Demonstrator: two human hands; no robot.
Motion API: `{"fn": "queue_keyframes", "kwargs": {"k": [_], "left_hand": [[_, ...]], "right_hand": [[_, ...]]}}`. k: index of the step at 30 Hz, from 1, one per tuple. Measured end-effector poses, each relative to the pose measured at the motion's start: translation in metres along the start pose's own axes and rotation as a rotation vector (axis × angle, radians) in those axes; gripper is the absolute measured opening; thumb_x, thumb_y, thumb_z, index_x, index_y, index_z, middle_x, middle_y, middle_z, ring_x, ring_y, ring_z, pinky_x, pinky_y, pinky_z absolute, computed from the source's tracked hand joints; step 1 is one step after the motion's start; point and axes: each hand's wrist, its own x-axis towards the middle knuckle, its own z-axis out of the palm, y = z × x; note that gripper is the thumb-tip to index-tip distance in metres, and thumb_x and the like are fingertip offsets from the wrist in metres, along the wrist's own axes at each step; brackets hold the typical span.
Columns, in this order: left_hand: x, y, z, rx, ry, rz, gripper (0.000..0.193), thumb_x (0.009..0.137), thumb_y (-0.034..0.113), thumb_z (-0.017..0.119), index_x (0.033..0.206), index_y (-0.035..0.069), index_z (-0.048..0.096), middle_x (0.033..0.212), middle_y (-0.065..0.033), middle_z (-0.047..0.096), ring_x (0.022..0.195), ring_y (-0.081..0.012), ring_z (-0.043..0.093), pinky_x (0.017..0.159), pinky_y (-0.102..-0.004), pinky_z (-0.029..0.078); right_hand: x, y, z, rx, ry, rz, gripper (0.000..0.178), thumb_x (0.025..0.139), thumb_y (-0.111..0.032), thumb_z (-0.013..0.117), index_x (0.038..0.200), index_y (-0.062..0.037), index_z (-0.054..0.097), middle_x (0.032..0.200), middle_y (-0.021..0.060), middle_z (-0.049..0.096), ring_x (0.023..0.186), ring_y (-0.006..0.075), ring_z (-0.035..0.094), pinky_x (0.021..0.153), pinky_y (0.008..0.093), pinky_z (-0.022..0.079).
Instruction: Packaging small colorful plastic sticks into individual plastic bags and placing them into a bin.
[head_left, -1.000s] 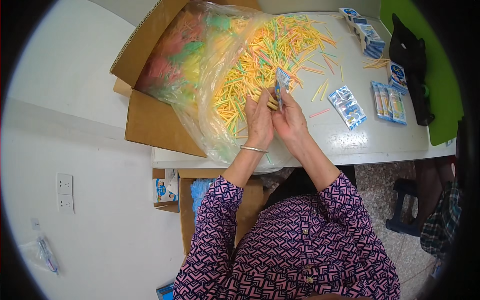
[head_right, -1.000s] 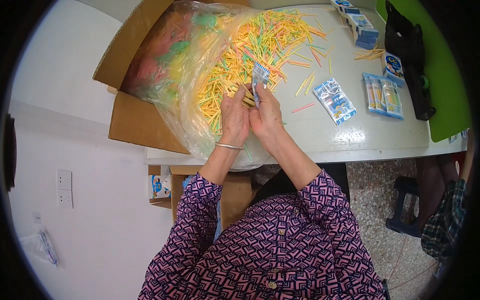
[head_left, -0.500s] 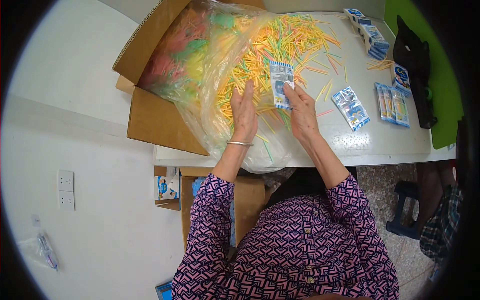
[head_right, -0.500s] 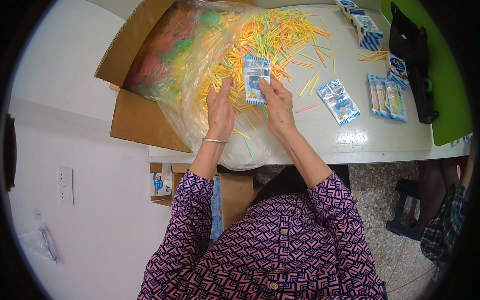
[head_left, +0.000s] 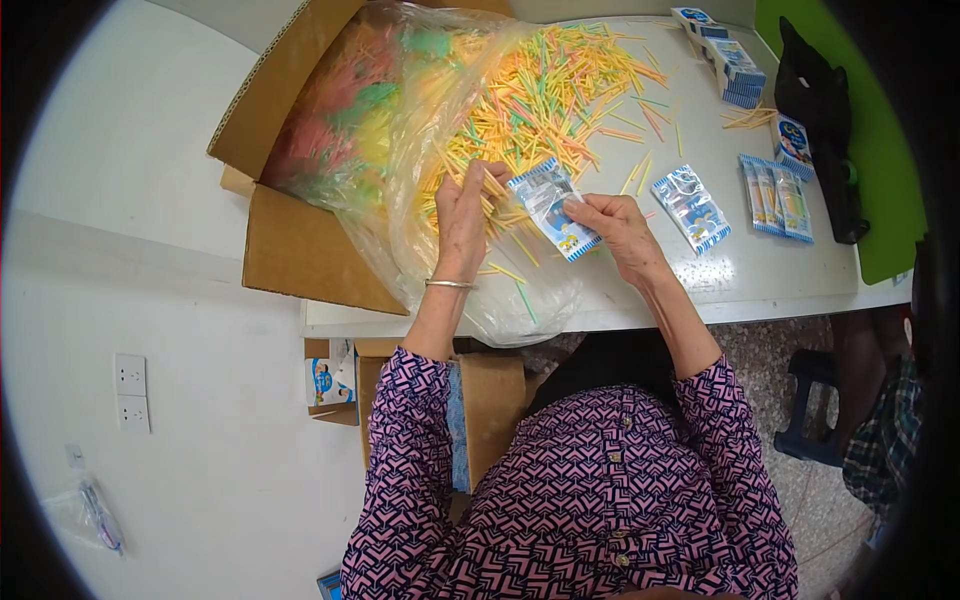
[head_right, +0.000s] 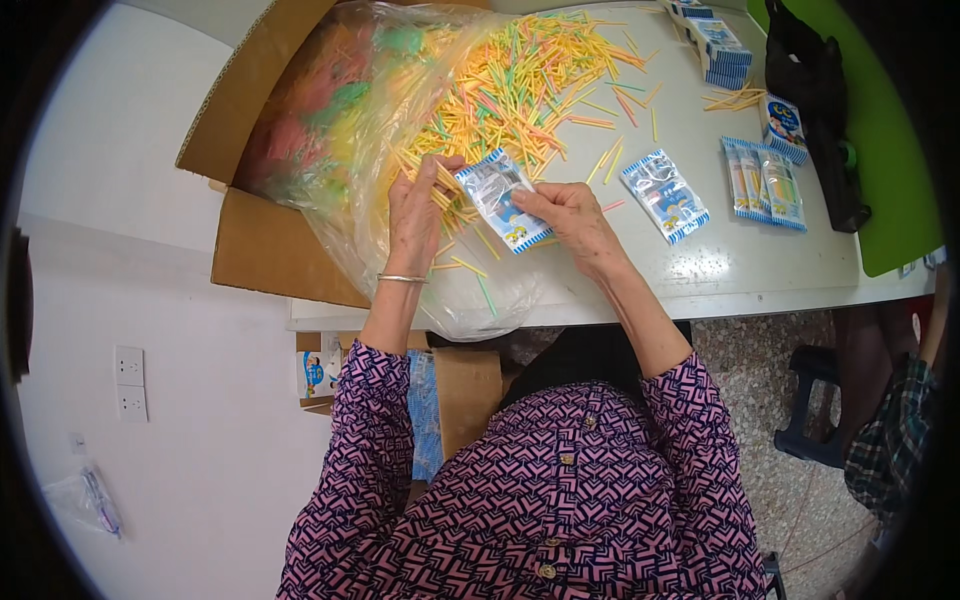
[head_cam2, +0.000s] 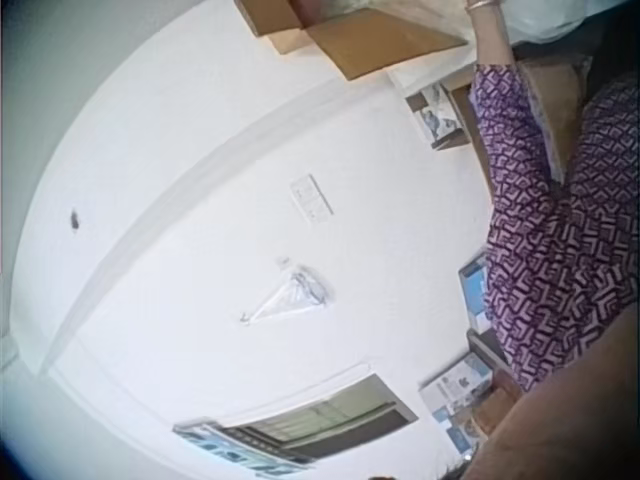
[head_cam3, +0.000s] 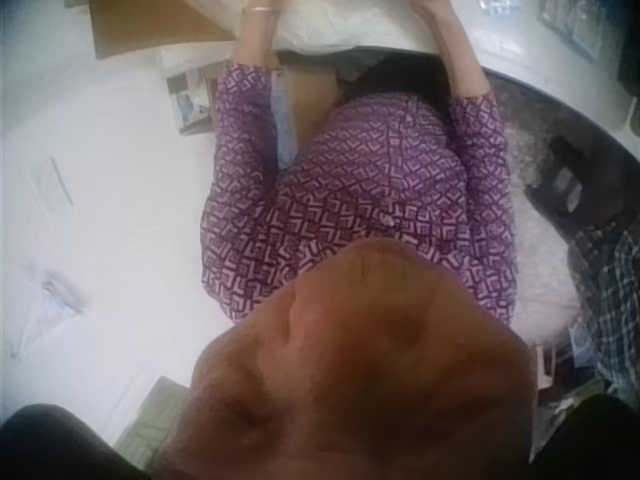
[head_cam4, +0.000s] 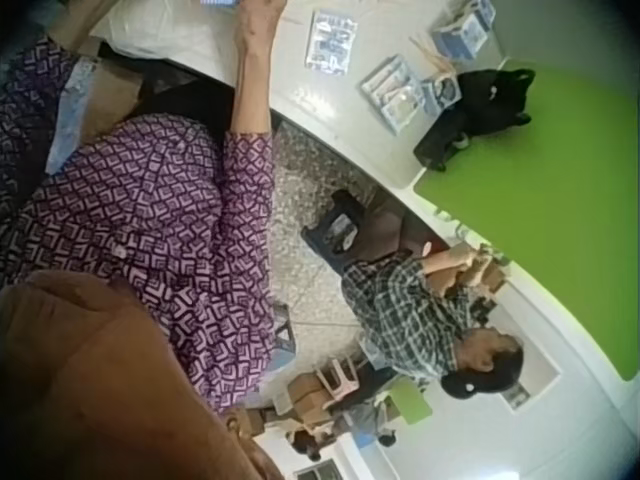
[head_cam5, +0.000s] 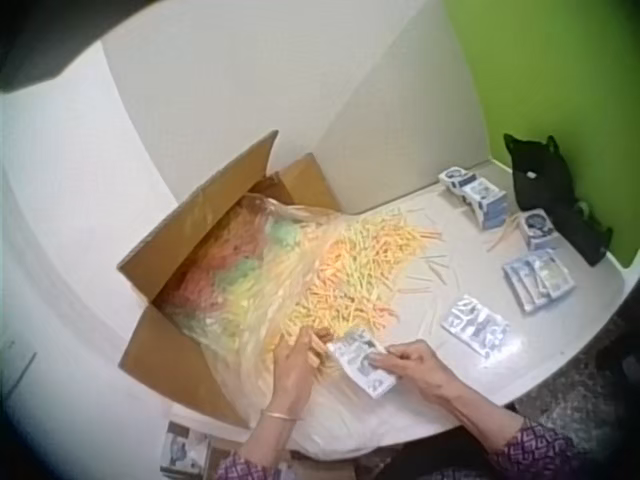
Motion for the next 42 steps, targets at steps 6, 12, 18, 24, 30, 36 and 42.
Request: {"fn": "queue_keyframes", "kwargs": {"k": [6,12,18,24,30,36,42], "left_hand": [[0.001,0.007,0.003,0.177,0.030,-0.007,0.034,0.095,0.028,0.055,0.104,-0.005,0.058,0.102,-0.0149,0.063,0.093,-0.0213,0.063,0.083,-0.0314,0.051],[-0.001,0.025,0.017,-0.025,-0.063,-0.021,0.031,0.096,0.027,0.051,0.101,-0.003,0.055,0.099,-0.0158,0.064,0.093,-0.0236,0.065,0.079,-0.0323,0.051],[-0.015,0.039,0.045,-0.200,-0.102,-0.065,0.035,0.097,0.033,0.049,0.099,-0.001,0.052,0.100,-0.0189,0.063,0.094,-0.0268,0.065,0.077,-0.0327,0.052],[-0.016,0.037,0.047,-0.209,-0.119,-0.082,0.026,0.098,0.032,0.046,0.098,0.006,0.049,0.111,-0.0224,0.059,0.105,-0.0320,0.060,0.087,-0.0398,0.051],[-0.022,0.036,0.057,-0.170,-0.100,-0.036,0.039,0.098,0.036,0.043,0.102,-0.002,0.050,0.104,-0.0203,0.062,0.097,-0.0267,0.064,0.079,-0.0321,0.052],[-0.045,0.034,0.068,-0.131,-0.082,-0.041,0.040,0.099,0.036,0.042,0.104,-0.003,0.050,0.110,-0.0205,0.061,0.099,-0.0264,0.063,0.083,-0.0325,0.051],[-0.053,0.028,0.068,-0.096,-0.120,-0.032,0.034,0.098,0.033,0.045,0.105,0.000,0.051,0.116,-0.0215,0.058,0.110,-0.0246,0.057,0.092,-0.0354,0.047]], "right_hand": [[-0.009,-0.009,-0.007,-0.054,-0.061,0.077,0.025,0.087,-0.025,0.065,0.087,-0.0001,0.071,0.074,-0.0015,0.064,0.068,0.0025,0.052,0.066,0.0194,0.039],[-0.011,-0.008,-0.015,-0.090,-0.103,0.097,0.027,0.086,-0.026,0.065,0.089,0.0001,0.071,0.077,-0.0001,0.066,0.071,0.0037,0.055,0.069,0.0197,0.041],[-0.015,-0.013,-0.012,-0.096,-0.190,0.096,0.028,0.086,-0.026,0.066,0.091,0.0010,0.071,0.079,0.0006,0.067,0.072,0.0042,0.055,0.069,0.0196,0.041],[-0.017,-0.014,-0.020,-0.126,-0.252,0.132,0.028,0.086,-0.024,0.066,0.095,0.0024,0.070,0.081,0.0016,0.067,0.073,0.0043,0.056,0.068,0.0196,0.043],[-0.018,-0.011,-0.023,-0.094,-0.287,0.142,0.030,0.087,-0.024,0.066,0.099,0.0036,0.069,0.085,0.0035,0.068,0.075,0.0052,0.059,0.069,0.0196,0.045],[-0.019,-0.008,-0.027,-0.070,-0.277,0.134,0.031,0.086,-0.025,0.066,0.098,0.0033,0.069,0.084,0.0038,0.068,0.075,0.0056,0.060,0.069,0.0199,0.046],[-0.023,-0.010,-0.026,-0.084,-0.248,0.116,0.028,0.087,-0.024,0.065,0.098,0.0022,0.069,0.084,0.0019,0.067,0.076,0.0051,0.057,0.070,0.0201,0.044]]}}
